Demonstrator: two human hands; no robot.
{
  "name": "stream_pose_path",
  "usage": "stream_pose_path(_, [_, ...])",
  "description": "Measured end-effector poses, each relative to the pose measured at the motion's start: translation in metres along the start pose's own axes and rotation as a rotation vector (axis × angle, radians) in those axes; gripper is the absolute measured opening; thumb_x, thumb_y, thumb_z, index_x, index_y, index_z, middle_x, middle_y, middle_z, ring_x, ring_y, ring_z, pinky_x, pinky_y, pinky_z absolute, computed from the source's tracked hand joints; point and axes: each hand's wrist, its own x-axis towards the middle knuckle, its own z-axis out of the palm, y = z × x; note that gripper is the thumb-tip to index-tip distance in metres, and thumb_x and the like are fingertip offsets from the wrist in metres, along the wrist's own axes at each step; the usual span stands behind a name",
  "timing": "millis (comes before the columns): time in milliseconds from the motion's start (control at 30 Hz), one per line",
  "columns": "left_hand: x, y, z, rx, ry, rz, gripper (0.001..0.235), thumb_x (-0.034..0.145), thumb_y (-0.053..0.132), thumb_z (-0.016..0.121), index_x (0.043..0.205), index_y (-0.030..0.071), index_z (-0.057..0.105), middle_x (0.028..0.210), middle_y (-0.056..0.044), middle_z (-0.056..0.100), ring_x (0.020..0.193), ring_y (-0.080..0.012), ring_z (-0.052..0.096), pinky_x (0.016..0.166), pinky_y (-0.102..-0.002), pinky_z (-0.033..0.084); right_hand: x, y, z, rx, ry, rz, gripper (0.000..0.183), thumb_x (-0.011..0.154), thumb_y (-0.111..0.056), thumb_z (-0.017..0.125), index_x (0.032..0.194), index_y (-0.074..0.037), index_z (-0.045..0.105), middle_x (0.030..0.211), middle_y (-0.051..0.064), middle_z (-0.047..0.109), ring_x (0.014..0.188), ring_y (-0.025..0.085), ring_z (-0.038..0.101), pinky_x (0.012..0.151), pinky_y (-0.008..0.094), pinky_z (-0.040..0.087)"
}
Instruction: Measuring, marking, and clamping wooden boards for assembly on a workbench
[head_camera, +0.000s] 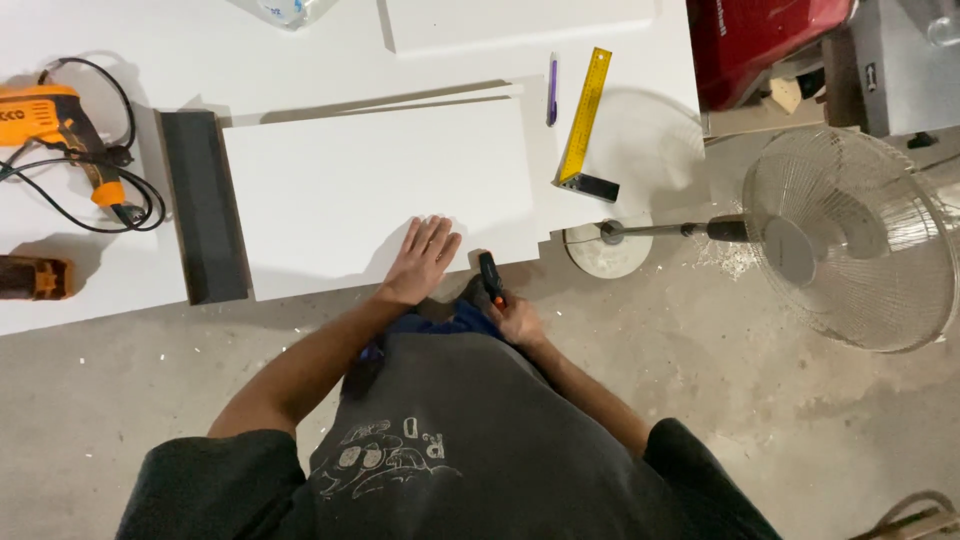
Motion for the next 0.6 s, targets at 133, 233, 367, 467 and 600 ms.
stream_pose_path(133, [0.014, -0.001, -0.008, -0.005, -0.062, -0.063, 0.087, 0.075, 0.041, 0.086, 0.15, 0.015, 0.053, 0.159, -0.019, 0.043, 0.151, -0.04, 0.035, 0.127, -0.063, 0.018, 0.006, -0.01, -0.002, 0.077, 0.007, 0.005, 0.052, 0.093, -0.059, 0.056, 0.111, -0.012, 0.068, 0.09, 0.023, 0.073, 0.092, 0.044, 0.072, 0.075, 0.051, 0.056])
stream_pose_path(233, [0.02, -0.001, -0.01, -0.061, -0.121, -0.113, 0.085, 0.081, 0.039, 0.084, 0.154, 0.014, 0.049, 0.162, -0.019, 0.038, 0.152, -0.0392, 0.033, 0.127, -0.062, 0.014, 0.013, 0.002, 0.01, -0.026, 0.165, -0.21, 0.036, 0.096, -0.042, 0.062, 0.107, -0.009, 0.068, 0.075, 0.021, 0.071, 0.076, 0.042, 0.073, 0.064, 0.046, 0.058])
stream_pose_path(367, [0.024, -0.006, -0.006, -0.097, -0.175, -0.154, 0.084, 0.082, 0.045, 0.082, 0.153, 0.016, 0.049, 0.161, -0.016, 0.038, 0.151, -0.0366, 0.035, 0.128, -0.061, 0.015, 0.032, 0.044, 0.03, -0.155, 0.084, -0.278, 0.039, 0.092, -0.047, 0.06, 0.107, -0.012, 0.069, 0.083, 0.023, 0.072, 0.079, 0.047, 0.071, 0.065, 0.051, 0.056])
stream_pose_path(467, [0.033, -0.019, -0.007, -0.17, -0.167, -0.18, 0.082, 0.082, 0.066, 0.072, 0.146, 0.018, 0.058, 0.157, -0.013, 0.043, 0.148, -0.0353, 0.04, 0.125, -0.059, 0.023, 0.043, 0.079, 0.052, -0.379, 0.237, -0.699, 0.03, 0.096, -0.035, 0.054, 0.105, -0.011, 0.068, 0.082, 0.025, 0.067, 0.068, 0.049, 0.068, 0.053, 0.05, 0.052])
stream_pose_path(600, [0.089, -0.091, -0.033, -0.146, -0.258, -0.367, 0.094, 0.091, 0.084, 0.053, 0.147, 0.009, 0.059, 0.155, -0.016, 0.042, 0.152, -0.0352, 0.03, 0.125, -0.056, 0.022, 0.029, 0.053, 0.038, -0.296, 0.128, -0.434, 0.036, 0.098, -0.044, 0.053, 0.113, -0.015, 0.069, 0.086, 0.019, 0.069, 0.075, 0.044, 0.071, 0.061, 0.049, 0.057])
